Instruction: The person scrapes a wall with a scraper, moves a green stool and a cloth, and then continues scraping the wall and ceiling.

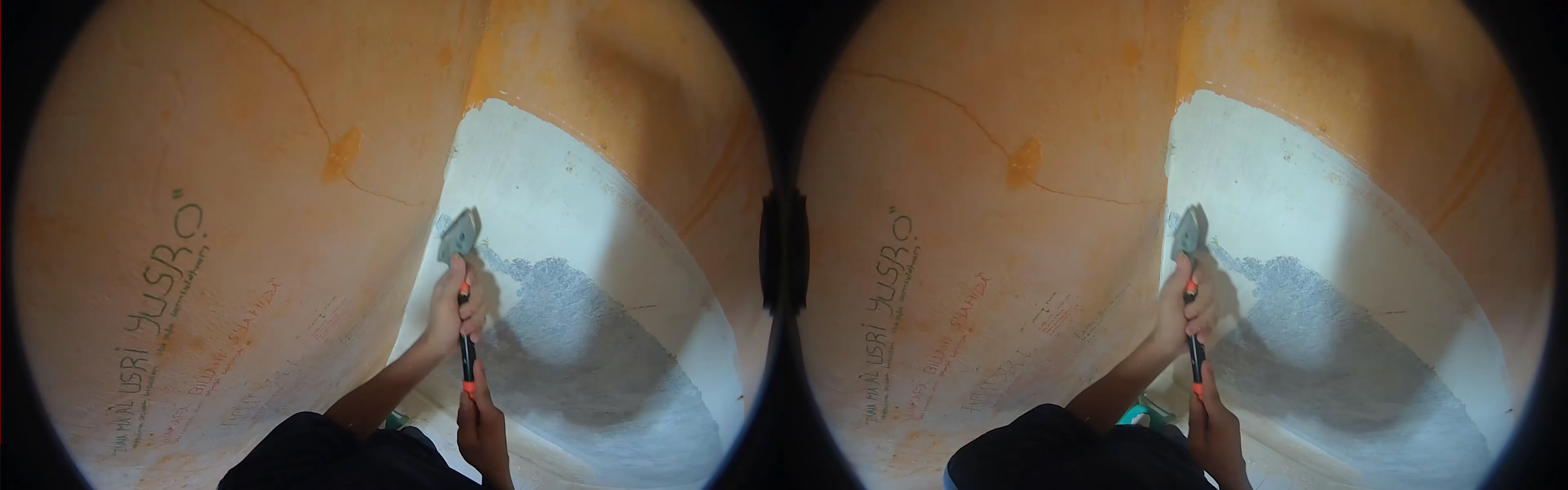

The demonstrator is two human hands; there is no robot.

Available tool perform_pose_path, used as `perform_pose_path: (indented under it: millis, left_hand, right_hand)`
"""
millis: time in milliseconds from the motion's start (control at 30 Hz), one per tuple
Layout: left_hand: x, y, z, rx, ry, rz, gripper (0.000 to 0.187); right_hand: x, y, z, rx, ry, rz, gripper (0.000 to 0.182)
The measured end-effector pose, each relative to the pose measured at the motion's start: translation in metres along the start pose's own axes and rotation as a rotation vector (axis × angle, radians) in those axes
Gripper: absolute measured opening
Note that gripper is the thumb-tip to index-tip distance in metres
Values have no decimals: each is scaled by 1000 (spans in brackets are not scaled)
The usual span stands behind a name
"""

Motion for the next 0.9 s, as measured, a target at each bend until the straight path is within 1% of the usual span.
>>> perform_pose_path:
  millis: [67, 133, 167, 233, 267, 367, 400, 433, 500, 533, 600, 700, 733, 767, 833, 900]
  left_hand:
    - [-3, 5, -4, 8, 9, 26, 43]
    - [0, 5, 0, 31, 7, 30, 44]
    - [-1, 5, 0, 41, 8, 32, 45]
    - [-4, 6, -3, 59, 18, 36, 46]
    - [0, 9, 0, -6, 3, 8, 46]
    - [-3, 11, -7, 42, 4, 46, 45]
    - [-2, 11, -4, 44, 5, 46, 45]
    - [-1, 10, 1, 69, -7, 43, 45]
    - [0, 9, 9, 124, -25, 26, 45]
    - [1, 14, 6, 35, -21, 6, 44]
    - [-5, 11, -5, 65, 11, 29, 45]
    - [-5, 9, -2, 81, 47, 30, 45]
    - [-1, 11, 4, 60, 10, 23, 44]
    - [2, 12, 7, 36, -28, 18, 44]
    - [-2, 12, 2, 39, -46, 11, 44]
    - [-5, 7, -4, 75, 31, 50, 44]
  right_hand:
    - [-4, 0, 0, -32, 5, -11, 54]
    - [-10, 2, 6, 0, -114, -38, 55]
    - [-9, 1, 6, 1, -113, -33, 55]
    - [-7, -5, 3, 17, 30, -9, 55]
    - [-2, -8, 8, 8, 63, -14, 55]
    - [-6, -8, 13, 14, 35, 22, 55]
    - [-7, -5, 15, 41, -42, 13, 52]
    - [-5, -7, 13, 40, -45, 13, 52]
    - [2, -13, 1, 31, 60, 41, 52]
    - [0, -10, 4, 28, 57, 43, 52]
    - [-6, -10, 11, 19, -68, 24, 52]
    - [-6, -7, -2, 48, -24, 14, 52]
    - [1, -8, -3, 42, -94, -60, 52]
    - [0, -9, 0, 36, -95, -59, 52]
    - [-2, -7, 5, 52, -19, 27, 53]
    - [-4, -3, 3, 63, 0, 18, 53]
Point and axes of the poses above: each hand's wrist, its own x-axis towards the middle knuckle, its own y-axis out of the back of the hand, z = x × y, the point moved 4 cm from there along x, towards the middle knuckle, and after that the axes turned 4 degrees about -y, right-handed, at the moved point
